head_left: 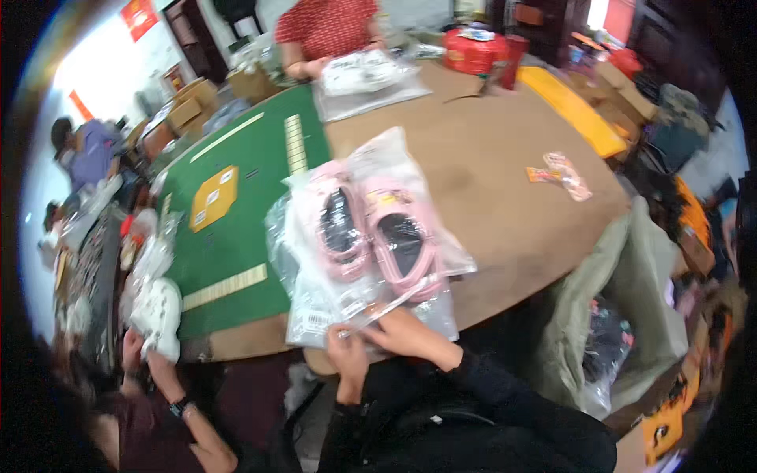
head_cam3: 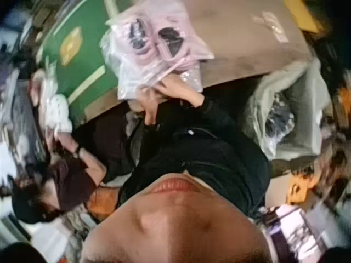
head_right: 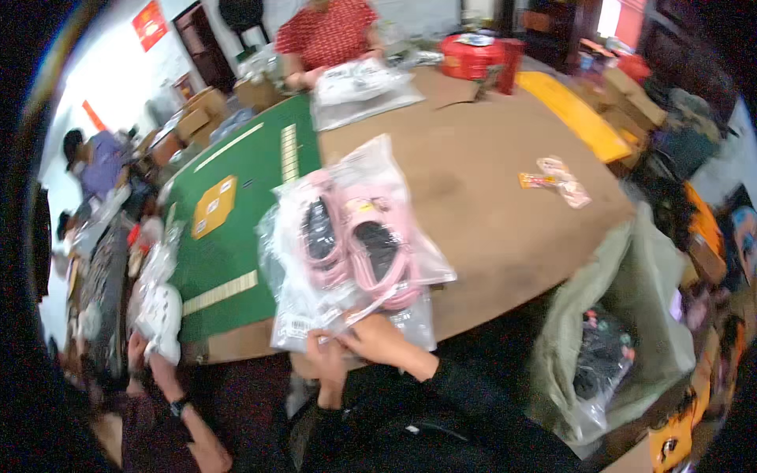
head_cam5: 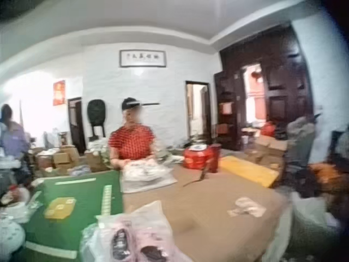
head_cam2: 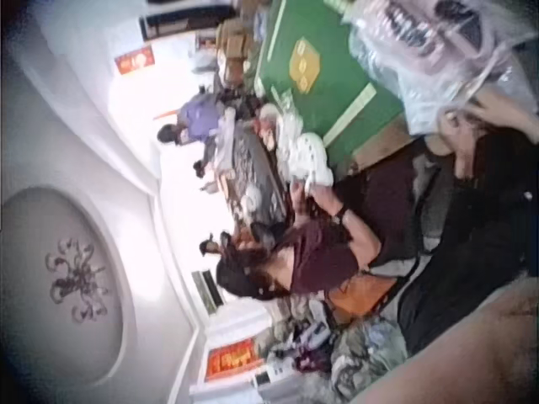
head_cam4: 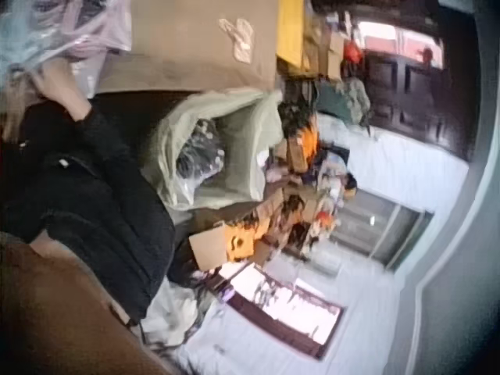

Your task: The recorder is packing several pairs of foam clogs into individual plastic bags and then placing them into a larger transport bag.

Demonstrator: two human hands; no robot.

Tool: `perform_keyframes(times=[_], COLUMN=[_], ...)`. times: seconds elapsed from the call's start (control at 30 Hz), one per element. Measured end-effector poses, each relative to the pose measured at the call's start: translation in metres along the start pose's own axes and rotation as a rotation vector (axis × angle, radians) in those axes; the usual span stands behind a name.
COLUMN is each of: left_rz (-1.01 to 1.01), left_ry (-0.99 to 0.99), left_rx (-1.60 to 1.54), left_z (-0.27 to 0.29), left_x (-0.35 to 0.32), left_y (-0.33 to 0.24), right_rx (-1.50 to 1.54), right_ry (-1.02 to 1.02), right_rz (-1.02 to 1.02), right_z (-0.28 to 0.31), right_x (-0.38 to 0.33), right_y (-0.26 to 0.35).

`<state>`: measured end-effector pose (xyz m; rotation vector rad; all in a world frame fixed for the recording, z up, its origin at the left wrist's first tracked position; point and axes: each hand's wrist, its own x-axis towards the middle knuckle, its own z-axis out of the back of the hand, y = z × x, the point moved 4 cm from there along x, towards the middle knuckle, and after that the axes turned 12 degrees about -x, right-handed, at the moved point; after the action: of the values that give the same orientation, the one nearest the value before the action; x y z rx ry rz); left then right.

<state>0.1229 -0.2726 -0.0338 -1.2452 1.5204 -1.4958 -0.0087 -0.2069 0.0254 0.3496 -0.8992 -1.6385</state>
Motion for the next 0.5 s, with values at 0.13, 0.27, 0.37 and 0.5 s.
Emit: perform_keyframes(times=[0.13,0.27,0.37,0.5], left_rz=[0.057,0.095,0.052,0.080], left_ry=[0.005,0.032,0.022,0.036], left_rx=[-0.053,-0.075,-0.129,-0.106], left_z=[0.005,-0.003,-0.003,0.002], left_x=[0.000,0.001,0.001,-0.001], left_y=[-0.011,-0.012,-0.009,-0.004], right_rx=[-0.161,-0.351,-0.497,-0.448], right_ry=[-0.281,-0.349,-0.545,-0.564], right_rz=[0.156,0.045,0.079,0.115], right_z=[0.041,0.065,0.081,0.072], right_x=[-0.026,-0.045,-0.048,-0.052], right_y=[0.002,-0.017,-0.030,-0.039])
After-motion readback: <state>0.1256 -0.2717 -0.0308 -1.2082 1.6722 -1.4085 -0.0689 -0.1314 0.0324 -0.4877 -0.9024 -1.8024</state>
